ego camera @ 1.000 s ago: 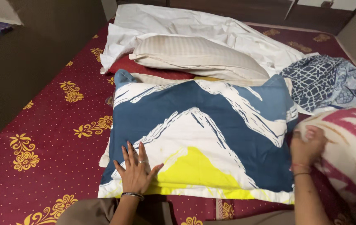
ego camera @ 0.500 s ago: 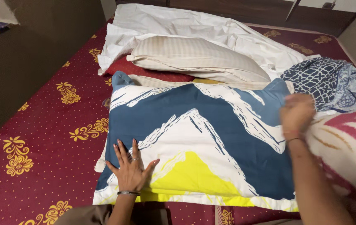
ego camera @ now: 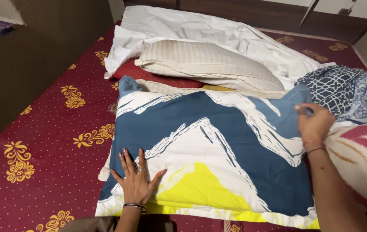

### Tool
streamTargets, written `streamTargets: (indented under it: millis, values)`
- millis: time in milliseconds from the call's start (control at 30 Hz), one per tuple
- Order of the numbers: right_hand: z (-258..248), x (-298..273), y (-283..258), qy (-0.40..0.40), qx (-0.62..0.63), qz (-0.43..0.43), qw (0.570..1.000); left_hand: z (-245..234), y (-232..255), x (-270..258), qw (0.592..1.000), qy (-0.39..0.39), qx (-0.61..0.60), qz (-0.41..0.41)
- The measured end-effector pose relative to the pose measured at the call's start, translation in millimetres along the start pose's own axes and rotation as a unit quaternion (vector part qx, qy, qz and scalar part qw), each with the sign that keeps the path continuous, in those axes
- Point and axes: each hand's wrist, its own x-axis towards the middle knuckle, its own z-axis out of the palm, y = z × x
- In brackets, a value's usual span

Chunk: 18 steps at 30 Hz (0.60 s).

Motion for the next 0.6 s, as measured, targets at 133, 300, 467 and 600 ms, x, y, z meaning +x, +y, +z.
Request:
streamTargets:
  millis: [133,300,467,600]
  values:
    - [-14,-8,5,0.049,0.017,0.094,0.994,0,1,1,1.0,0.004,0.007,0.007]
    - [-12,-24,-32,0.116,-0.105,-0.022,0.987,-9,-1,5,0.997,0.037,-0.062,-0.018]
    - [-19,-37,-70,0.068,-0.146,-0.145,0.976,-23,8,40,0.989,0.107,-0.097,-0.018]
    - [16,-55,-81,-0.067,-0.222,-0.206,0.951,-21,34,96,0.994,0.099,-0.053,-0.02]
